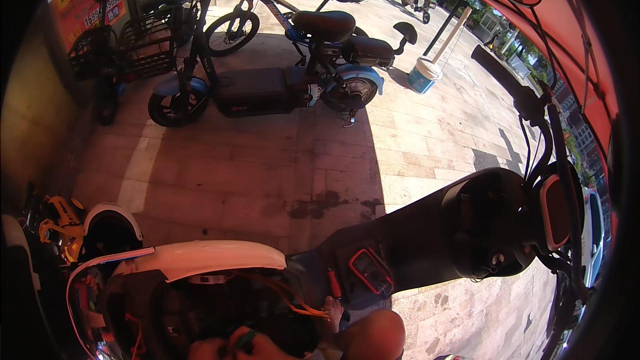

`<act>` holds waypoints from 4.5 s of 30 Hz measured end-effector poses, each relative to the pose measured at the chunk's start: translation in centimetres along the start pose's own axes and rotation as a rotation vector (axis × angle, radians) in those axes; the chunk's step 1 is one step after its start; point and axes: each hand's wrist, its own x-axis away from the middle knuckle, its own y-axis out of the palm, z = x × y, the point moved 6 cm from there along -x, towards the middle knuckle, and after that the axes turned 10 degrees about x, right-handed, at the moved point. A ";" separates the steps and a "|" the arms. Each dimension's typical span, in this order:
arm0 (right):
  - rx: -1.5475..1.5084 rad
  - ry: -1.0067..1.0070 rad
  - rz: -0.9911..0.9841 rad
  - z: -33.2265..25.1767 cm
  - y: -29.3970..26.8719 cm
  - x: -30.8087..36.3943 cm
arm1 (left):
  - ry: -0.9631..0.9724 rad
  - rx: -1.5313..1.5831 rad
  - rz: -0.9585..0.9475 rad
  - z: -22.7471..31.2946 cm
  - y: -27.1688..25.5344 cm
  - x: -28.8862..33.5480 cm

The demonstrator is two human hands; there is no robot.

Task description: The person uses a green-handled screwdriver to tighten or adjust connections on wires inside the open compartment of a white electric scooter. The person works continuously on the wiring harness while seated on the scooter in a workshop area.

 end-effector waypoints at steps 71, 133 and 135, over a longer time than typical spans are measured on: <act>0.177 -0.192 0.101 3.0 1.2 -2.0 | 0.124 -0.122 -0.023 -2.4 0.4 -0.5; 0.380 -0.363 0.119 3.1 2.1 -7.0 | 0.328 -0.262 -0.148 -6.5 0.5 -5.5; 0.381 -0.391 0.117 3.4 2.1 -7.6 | 0.326 -0.265 -0.154 -6.3 0.5 -5.3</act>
